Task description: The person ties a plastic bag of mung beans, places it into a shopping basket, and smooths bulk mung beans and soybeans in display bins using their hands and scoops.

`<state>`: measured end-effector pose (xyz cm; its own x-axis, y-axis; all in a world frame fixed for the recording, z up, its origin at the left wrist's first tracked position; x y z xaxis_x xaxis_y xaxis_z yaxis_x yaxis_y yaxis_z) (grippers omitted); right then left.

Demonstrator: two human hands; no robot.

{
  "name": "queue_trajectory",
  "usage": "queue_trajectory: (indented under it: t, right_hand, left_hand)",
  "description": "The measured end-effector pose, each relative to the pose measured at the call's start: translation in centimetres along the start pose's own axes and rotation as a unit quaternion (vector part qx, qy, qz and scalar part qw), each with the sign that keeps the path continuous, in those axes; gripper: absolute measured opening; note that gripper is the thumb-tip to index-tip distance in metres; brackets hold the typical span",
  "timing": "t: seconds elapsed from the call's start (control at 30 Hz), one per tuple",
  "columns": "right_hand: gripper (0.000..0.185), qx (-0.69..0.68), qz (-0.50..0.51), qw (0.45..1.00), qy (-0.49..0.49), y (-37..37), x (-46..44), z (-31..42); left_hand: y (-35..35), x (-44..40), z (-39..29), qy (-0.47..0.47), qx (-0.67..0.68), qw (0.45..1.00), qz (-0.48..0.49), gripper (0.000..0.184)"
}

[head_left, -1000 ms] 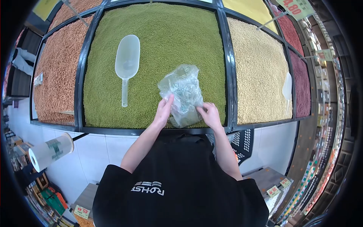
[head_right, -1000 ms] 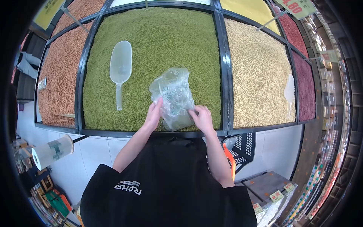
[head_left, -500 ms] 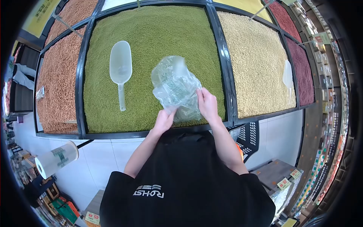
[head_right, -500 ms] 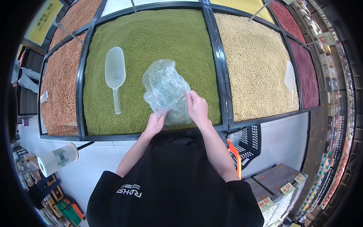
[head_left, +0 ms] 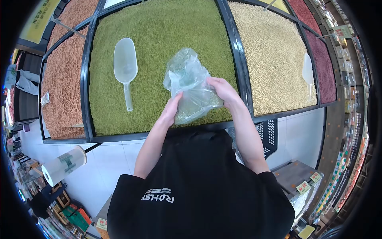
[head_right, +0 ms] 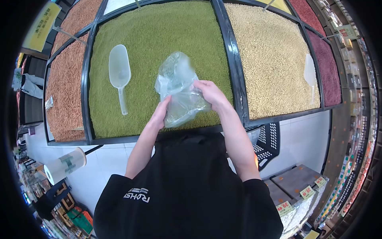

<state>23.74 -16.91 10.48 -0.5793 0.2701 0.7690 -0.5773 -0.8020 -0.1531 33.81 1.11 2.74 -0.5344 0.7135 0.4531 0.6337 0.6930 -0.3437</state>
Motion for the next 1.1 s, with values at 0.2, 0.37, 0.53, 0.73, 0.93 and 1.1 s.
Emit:
queue_trajectory:
  t: [0.2,0.37,0.53,0.73,0.93,1.1]
  right_hand:
    - [0.036,-0.142,0.125,0.982,-0.022,0.6,0.5,-0.6]
    - [0.044,-0.197,0.171,0.965,0.017,1.1,1.5,-2.3]
    - [0.055,-0.233,0.202,0.949,0.069,0.4,2.8,-3.8]
    - [0.059,-0.264,0.177,0.946,0.061,1.1,3.5,-3.9]
    - [0.067,-0.156,0.069,0.980,0.105,2.2,5.0,-2.2]
    - [0.062,-0.020,-0.030,0.995,0.090,2.4,5.6,-1.2]
  left_hand:
    - [-0.9,1.6,-1.8,0.102,0.187,0.977,0.013,0.048]
    - [-0.3,2.4,-1.7,0.122,0.316,0.941,0.009,0.049]
    - [0.0,3.4,-1.8,0.111,0.308,0.945,-0.016,0.048]
    - [0.6,3.5,-1.8,0.070,0.273,0.959,-0.016,0.048]
    - [1.1,4.3,-2.6,0.036,0.212,0.976,-0.016,0.050]
    - [1.4,5.5,-3.1,0.026,0.150,0.988,-0.025,0.055]
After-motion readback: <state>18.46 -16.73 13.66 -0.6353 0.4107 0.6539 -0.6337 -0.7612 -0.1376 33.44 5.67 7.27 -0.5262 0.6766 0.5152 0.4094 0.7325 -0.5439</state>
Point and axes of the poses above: each hand's wrist, its own x-axis away from the middle knuckle, its own y-axis out of the back of the hand, z = x × y, the point moved 2 cm from there along -x, towards the middle knuckle, and after that the axes turned 11 degrees about -y, right-handed, at the moved point
